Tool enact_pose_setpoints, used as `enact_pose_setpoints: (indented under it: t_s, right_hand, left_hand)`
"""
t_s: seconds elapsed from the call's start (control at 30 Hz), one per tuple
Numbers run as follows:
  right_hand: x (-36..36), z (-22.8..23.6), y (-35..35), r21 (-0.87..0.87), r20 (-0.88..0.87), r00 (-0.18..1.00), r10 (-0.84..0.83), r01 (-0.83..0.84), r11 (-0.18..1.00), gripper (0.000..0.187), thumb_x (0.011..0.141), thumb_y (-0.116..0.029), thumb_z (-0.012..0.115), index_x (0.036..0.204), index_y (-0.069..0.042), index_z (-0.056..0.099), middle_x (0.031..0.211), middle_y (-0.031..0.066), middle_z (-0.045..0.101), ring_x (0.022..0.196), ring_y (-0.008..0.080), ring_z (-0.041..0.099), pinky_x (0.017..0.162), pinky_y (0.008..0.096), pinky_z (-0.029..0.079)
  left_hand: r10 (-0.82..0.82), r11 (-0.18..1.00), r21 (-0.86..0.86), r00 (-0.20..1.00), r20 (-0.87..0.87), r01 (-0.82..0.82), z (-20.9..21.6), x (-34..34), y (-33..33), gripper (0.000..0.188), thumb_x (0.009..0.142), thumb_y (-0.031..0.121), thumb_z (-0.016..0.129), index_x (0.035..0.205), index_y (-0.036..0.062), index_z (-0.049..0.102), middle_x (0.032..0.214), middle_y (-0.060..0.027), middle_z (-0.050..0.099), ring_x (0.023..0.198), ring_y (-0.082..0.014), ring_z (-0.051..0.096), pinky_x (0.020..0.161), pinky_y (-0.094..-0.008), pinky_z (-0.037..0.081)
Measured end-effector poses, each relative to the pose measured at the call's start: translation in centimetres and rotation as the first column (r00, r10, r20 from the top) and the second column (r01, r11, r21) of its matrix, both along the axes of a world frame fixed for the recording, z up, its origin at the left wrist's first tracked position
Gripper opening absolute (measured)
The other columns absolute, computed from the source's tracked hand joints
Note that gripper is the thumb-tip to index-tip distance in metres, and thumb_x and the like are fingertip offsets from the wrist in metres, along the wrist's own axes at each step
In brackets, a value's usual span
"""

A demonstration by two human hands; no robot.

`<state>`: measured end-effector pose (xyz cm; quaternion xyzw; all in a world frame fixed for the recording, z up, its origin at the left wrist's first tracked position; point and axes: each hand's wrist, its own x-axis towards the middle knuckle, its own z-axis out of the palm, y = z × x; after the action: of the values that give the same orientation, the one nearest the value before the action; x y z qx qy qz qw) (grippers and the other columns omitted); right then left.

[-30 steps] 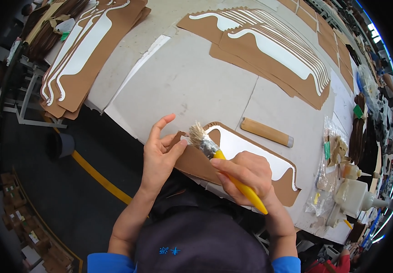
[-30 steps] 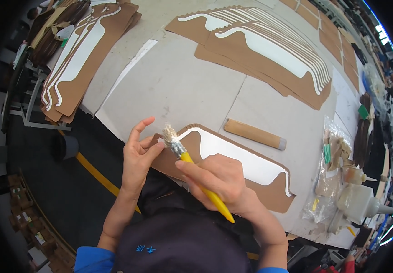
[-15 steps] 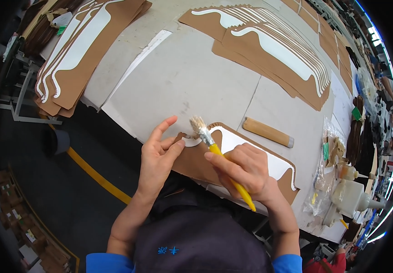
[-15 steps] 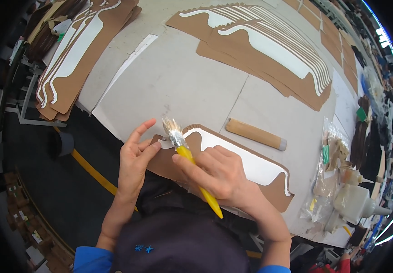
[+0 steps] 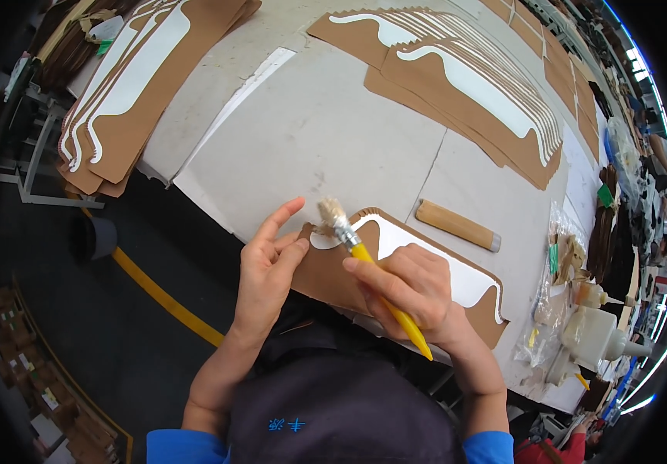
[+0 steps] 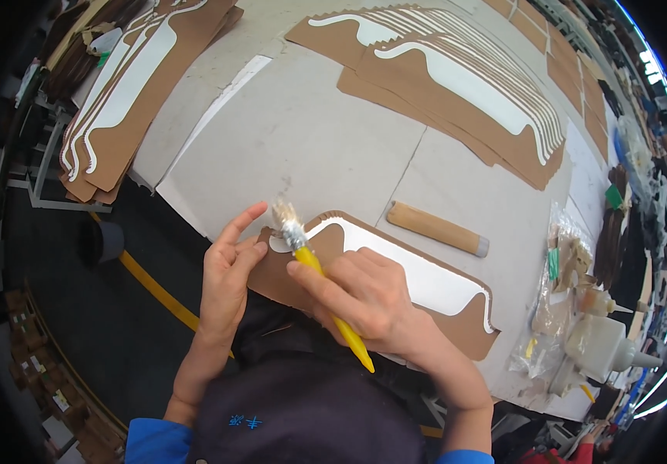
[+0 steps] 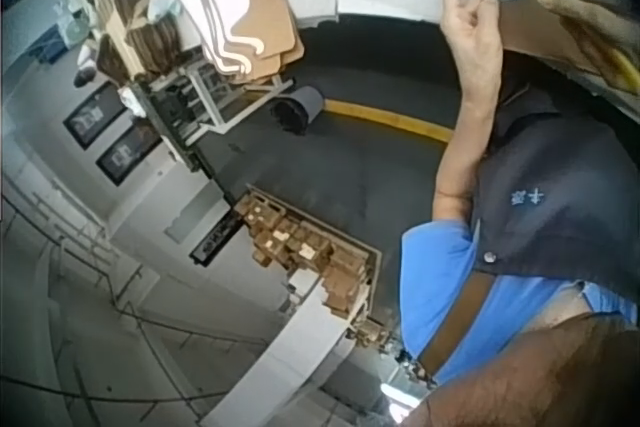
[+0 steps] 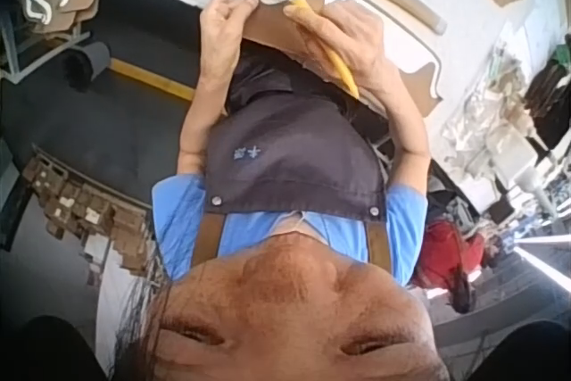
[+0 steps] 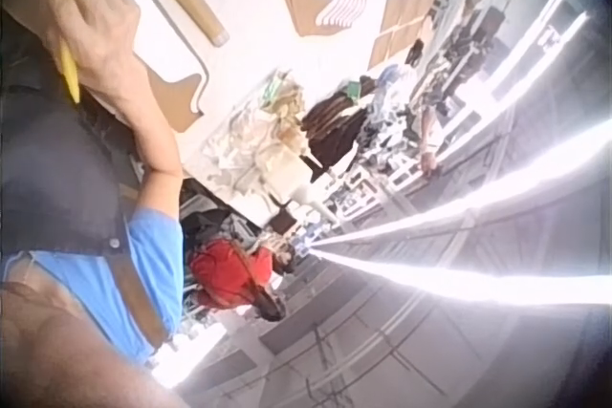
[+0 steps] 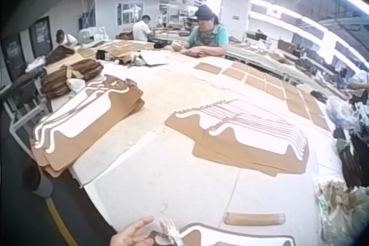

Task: Applying adhesive to the edges of leather components and folding them over using a manual roller.

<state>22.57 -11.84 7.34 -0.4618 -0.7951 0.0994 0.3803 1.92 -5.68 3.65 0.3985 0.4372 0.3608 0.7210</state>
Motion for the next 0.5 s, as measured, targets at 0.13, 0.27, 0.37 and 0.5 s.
enact_pose_setpoints:
  t_s: [0.13,0.27,0.37,0.5]
  right_hand:
    - [0.0,0.5,-0.7,0.033,-0.023,0.999,0.047,-0.046,0.998,0.058,0.066,-0.004,0.081,0.123,-0.002,0.072,0.073,0.0017,0.05,0.056,0.0175,0.049,0.052,0.0318,0.039]
    - [-0.1,-0.3,0.0,0.056,-0.008,0.999,-0.048,0.049,0.997,0.048,0.071,0.007,0.076,0.118,-0.002,0.074,0.073,0.0034,0.06,0.053,0.0179,0.05,0.05,0.0325,0.038]
    - [-0.2,0.6,-0.4,0.072,-0.047,0.998,-0.047,0.05,0.996,0.047,0.072,0.007,0.076,0.118,-0.001,0.074,0.074,0.0037,0.06,0.052,0.0182,0.05,0.05,0.0323,0.039]
    - [-0.4,-0.2,-0.7,0.044,-0.02,1.0,-0.024,0.025,0.999,0.046,0.073,0.006,0.076,0.118,-0.002,0.074,0.069,0.0023,0.054,0.052,0.0181,0.049,0.05,0.0326,0.038]
  left_hand:
    - [-0.043,0.999,0.017,0.999,0.001,0.043,-0.6,-0.7,0.0,0.051,0.103,-0.002,0.053,0.154,-0.0038,0.047,0.112,-0.0097,0.076,0.102,-0.0073,0.068,0.094,-0.0237,0.052]
    - [-0.023,1.0,0.017,0.999,-0.027,0.023,-0.4,-0.2,0.0,0.051,0.104,-0.001,0.053,0.154,-0.0041,0.047,0.114,-0.0105,0.076,0.103,-0.0075,0.068,0.095,-0.0237,0.052]
    - [-0.013,1.0,0.011,1.0,0.019,0.013,-0.4,-0.4,-0.2,0.051,0.104,-0.001,0.053,0.154,-0.0043,0.047,0.115,-0.0106,0.076,0.103,-0.0077,0.068,0.095,-0.0236,0.052]
    - [-0.01,1.0,0.005,1.0,0.005,0.01,-0.3,0.0,-0.4,0.05,0.104,-0.001,0.053,0.153,-0.0044,0.047,0.106,-0.0066,0.074,0.097,-0.0049,0.064,0.091,-0.0218,0.05]
